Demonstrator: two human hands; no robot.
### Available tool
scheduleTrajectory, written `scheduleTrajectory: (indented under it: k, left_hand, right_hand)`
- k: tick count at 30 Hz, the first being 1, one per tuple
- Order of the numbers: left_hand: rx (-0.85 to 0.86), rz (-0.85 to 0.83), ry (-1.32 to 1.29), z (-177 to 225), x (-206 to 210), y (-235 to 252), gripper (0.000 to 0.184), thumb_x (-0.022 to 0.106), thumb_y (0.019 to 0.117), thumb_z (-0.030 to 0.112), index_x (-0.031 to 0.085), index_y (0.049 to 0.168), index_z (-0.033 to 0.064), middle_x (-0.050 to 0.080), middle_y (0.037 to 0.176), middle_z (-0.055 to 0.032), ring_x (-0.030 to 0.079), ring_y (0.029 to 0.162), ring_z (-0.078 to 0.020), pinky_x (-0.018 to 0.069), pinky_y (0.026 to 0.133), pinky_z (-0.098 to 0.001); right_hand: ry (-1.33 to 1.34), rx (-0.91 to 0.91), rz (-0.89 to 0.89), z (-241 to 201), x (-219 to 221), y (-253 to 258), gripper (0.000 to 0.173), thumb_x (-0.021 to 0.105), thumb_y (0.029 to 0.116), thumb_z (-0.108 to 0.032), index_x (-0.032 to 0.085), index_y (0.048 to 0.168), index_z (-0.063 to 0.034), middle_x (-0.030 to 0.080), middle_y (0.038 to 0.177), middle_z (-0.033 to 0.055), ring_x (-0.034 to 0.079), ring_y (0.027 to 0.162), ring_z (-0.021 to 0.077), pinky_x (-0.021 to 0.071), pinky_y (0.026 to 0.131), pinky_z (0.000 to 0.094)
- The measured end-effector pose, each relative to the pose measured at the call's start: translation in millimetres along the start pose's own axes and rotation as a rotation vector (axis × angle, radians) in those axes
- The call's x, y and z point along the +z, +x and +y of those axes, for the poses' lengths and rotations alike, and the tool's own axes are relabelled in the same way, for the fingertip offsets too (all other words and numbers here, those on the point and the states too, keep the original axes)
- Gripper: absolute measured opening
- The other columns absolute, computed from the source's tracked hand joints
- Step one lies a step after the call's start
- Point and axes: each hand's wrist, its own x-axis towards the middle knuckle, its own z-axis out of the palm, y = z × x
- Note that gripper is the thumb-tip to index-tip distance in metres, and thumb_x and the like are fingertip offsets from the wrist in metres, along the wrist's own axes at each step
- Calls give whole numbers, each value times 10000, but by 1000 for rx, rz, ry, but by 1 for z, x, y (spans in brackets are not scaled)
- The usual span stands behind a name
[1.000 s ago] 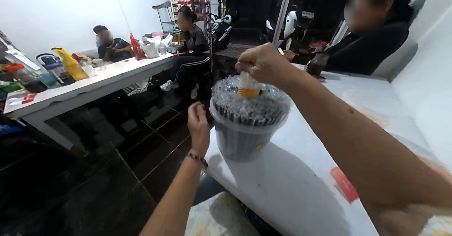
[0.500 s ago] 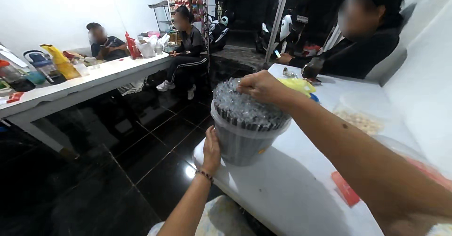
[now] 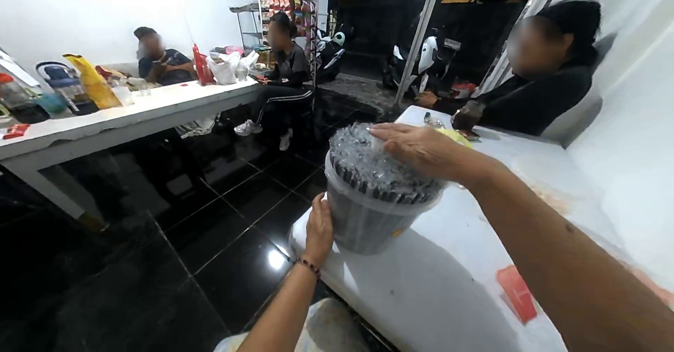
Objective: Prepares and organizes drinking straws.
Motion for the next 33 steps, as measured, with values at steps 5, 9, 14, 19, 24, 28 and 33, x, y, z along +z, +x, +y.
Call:
scheduleTrajectory:
  k: [5,9,14,19,24,28,33]
  left_hand:
    - [5,-8,3,0,0,0,550,226,1101,265,398,1473,-102,616,1274,-290,599,1229,-335,460,1070,-464]
    - [-17,-20,15,3,-1,-1,542,225,1113,270,399,1484,-84,611,1293,-285,594,1242,-335,452,1078,-470]
    - [-2,-14,36,2,-1,0,533,236,1112,266,418,1472,-83,621,1272,-287,604,1225,-349,459,1068,-482]
    - [-26,-30,37,5,-4,1,532,233,1118,264,416,1474,-87,607,1295,-301,592,1247,-363,448,1083,-490]
    - [-16,-37,49,4,-3,1,527,228,1118,250,415,1469,-95,612,1286,-301,595,1245,-362,448,1084,-486]
    - [-17,-30,44,3,-2,3,524,235,1115,245,417,1472,-92,602,1300,-307,587,1252,-371,442,1088,-492]
    - [-35,-41,44,5,-3,1,516,232,1117,235,403,1483,-86,596,1313,-303,584,1258,-362,441,1091,-489]
  right_hand:
    - [-56,29,69,1,-7,-4,625,222,1107,-376,515,1463,46,504,1519,232,476,1427,370,355,1183,515]
    - [-41,-31,26,4,-10,4,541,303,1113,-315,659,1314,40,641,1369,216,603,1304,356,435,1127,511]
    - [-70,-116,103,-15,-16,36,570,287,1109,-348,642,1340,35,627,1392,209,577,1336,350,418,1142,486]
    - [-55,-116,-88,-26,-3,63,549,274,1118,-323,579,1420,20,548,1493,191,479,1431,335,346,1194,473]
    - [-214,137,-488,-36,2,64,598,222,1123,-455,405,1583,-119,397,1631,96,334,1524,315,144,1208,673]
    - [-200,111,-344,-38,-13,62,623,171,1117,-459,399,1585,-116,384,1640,86,288,1543,327,59,1193,719]
    - [-227,81,-437,-37,-1,63,495,274,1135,-368,506,1531,-183,497,1566,83,341,1514,369,63,1179,756]
